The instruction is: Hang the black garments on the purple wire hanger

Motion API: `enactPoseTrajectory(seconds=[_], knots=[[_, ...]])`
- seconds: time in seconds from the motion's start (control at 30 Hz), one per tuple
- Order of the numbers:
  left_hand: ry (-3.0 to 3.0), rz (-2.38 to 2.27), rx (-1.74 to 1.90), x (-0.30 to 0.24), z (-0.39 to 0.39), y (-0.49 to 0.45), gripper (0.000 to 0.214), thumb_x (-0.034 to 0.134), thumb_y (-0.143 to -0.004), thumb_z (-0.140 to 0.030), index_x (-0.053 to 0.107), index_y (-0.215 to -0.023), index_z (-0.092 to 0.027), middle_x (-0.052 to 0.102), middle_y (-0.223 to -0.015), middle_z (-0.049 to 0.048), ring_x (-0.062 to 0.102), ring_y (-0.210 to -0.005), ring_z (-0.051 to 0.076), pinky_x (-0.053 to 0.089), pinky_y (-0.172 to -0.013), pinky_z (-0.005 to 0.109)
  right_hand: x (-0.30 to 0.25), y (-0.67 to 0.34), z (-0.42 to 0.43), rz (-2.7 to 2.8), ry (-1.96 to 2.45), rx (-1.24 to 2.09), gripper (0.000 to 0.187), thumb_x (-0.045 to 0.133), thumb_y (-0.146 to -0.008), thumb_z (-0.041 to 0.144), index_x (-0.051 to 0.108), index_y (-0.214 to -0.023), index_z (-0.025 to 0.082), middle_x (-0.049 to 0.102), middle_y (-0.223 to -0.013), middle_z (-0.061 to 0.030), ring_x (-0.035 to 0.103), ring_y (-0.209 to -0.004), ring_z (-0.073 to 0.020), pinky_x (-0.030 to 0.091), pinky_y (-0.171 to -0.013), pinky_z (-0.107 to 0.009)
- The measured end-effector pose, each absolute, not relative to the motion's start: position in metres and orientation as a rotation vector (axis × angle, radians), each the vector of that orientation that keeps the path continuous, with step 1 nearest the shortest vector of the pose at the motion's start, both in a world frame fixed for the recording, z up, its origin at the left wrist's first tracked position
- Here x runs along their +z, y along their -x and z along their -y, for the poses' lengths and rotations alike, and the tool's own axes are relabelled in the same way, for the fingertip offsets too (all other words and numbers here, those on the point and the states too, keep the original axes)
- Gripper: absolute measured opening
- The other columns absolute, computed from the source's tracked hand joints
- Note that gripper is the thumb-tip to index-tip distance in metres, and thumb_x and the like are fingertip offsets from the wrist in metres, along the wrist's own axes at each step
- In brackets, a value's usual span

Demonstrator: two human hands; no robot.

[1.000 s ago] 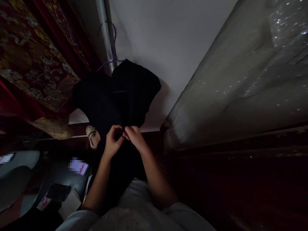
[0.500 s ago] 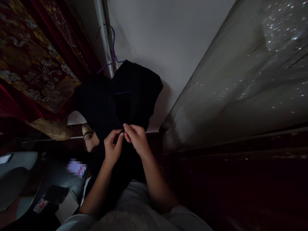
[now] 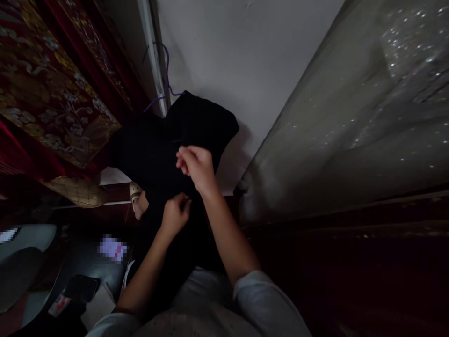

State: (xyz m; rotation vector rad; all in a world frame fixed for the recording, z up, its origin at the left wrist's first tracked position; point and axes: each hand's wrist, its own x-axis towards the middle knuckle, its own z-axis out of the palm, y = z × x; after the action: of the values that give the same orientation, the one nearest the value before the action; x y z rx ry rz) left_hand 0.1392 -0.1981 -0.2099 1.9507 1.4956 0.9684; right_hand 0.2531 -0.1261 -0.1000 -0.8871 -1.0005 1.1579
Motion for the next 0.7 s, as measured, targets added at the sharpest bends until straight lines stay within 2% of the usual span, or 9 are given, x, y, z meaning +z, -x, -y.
enactPoseTrajectory(seconds=[0.13, 0.2, 0.3, 0.37, 0.43, 0.5, 0.57, 0.7], knots=[[-2.085, -1.656, 0.622, -0.212, 0.192, -0.142, 0.014, 0.055, -0.092, -0.017, 0.068, -0.088, -0.021, 0.074, -0.086, 0.0065, 0.071, -0.076, 0.023, 0.044, -0.064, 0.029, -0.050, -0.249, 0.077, 0.969, 0.851, 1.193, 0.025, 0.069, -0.089, 0.030, 0.058, -0.072, 0.015, 0.054, -0.056, 0.0037, 0.043, -0.041, -0.0024, 0.024, -0.037, -0.015], [-2.182, -1.644, 0.507, -0.202, 0.186, -0.137, 0.017, 0.056, -0.089, -0.013, 0.069, -0.082, -0.021, 0.074, -0.081, 0.0077, 0.070, -0.070, 0.023, 0.043, -0.062, 0.029, -0.042, -0.247, 0.072, 1.013, 0.837, 1.186, 0.030, 0.070, -0.091, 0.037, 0.057, -0.074, 0.016, 0.054, -0.057, 0.0037, 0.046, -0.044, -0.0030, 0.028, -0.038, -0.014], [-2.314, -1.348, 0.409, -0.172, 0.169, -0.121, 0.021, 0.063, -0.087, -0.014, 0.067, -0.068, -0.021, 0.069, -0.067, 0.0052, 0.065, -0.059, 0.020, 0.042, -0.057, 0.027, -0.053, -0.244, 0.079, 1.097, 0.827, 1.131, 0.036, 0.068, -0.093, 0.049, 0.056, -0.078, 0.018, 0.054, -0.058, 0.0037, 0.049, -0.045, -0.0046, 0.031, -0.039, -0.014], [-2.319, -1.172, 0.657, -0.142, 0.152, -0.108, 0.015, 0.067, -0.089, -0.021, 0.071, -0.075, -0.021, 0.071, -0.071, 0.0035, 0.065, -0.062, 0.018, 0.045, -0.060, 0.026, -0.063, -0.242, 0.085, 1.144, 0.833, 1.094, 0.038, 0.066, -0.094, 0.051, 0.056, -0.078, 0.018, 0.053, -0.059, 0.0036, 0.050, -0.046, -0.0051, 0.033, -0.040, -0.015], [-2.244, -1.150, 1.154, -0.107, 0.132, -0.097, 0.010, 0.066, -0.093, -0.024, 0.074, -0.097, -0.021, 0.074, -0.083, 0.0036, 0.068, -0.072, 0.018, 0.050, -0.068, 0.027, -0.068, -0.242, 0.089, 1.185, 0.841, 1.056, 0.038, 0.064, -0.095, 0.051, 0.055, -0.078, 0.018, 0.053, -0.060, 0.0034, 0.050, -0.047, -0.0053, 0.033, -0.041, -0.015], [-2.153, -1.057, 1.559, -0.073, 0.113, -0.092, 0.022, 0.068, -0.095, -0.030, 0.070, -0.116, -0.022, 0.072, -0.087, 0.0026, 0.068, -0.078, 0.018, 0.053, -0.077, 0.029, -0.068, -0.242, 0.090, 1.223, 0.841, 1.015, 0.037, 0.062, -0.097, 0.049, 0.055, -0.078, 0.018, 0.053, -0.061, 0.0032, 0.051, -0.048, -0.0051, 0.034, -0.042, -0.015], [-2.142, -0.903, 1.683, -0.047, 0.097, -0.092, 0.024, 0.074, -0.092, -0.035, 0.071, -0.113, -0.023, 0.072, -0.089, 0.0033, 0.069, -0.085, 0.020, 0.054, -0.084, 0.032, -0.064, -0.244, 0.091, 1.258, 0.833, 0.968, 0.036, 0.062, -0.098, 0.047, 0.054, -0.077, 0.018, 0.052, -0.062, 0.0037, 0.051, -0.049, -0.0045, 0.034, -0.044, -0.014], [-2.147, -0.822, 1.598, -0.029, 0.084, -0.098, 0.016, 0.078, -0.090, -0.034, 0.071, -0.091, -0.020, 0.069, -0.086, 0.0040, 0.070, -0.092, 0.024, 0.053, -0.089, 0.035, -0.055, -0.249, 0.095, 1.254, 0.774, 0.849, 0.033, 0.060, -0.099, 0.039, 0.053, -0.075, 0.018, 0.048, -0.059, 0.0056, 0.046, -0.047, -0.0032, 0.033, -0.046, -0.014]])
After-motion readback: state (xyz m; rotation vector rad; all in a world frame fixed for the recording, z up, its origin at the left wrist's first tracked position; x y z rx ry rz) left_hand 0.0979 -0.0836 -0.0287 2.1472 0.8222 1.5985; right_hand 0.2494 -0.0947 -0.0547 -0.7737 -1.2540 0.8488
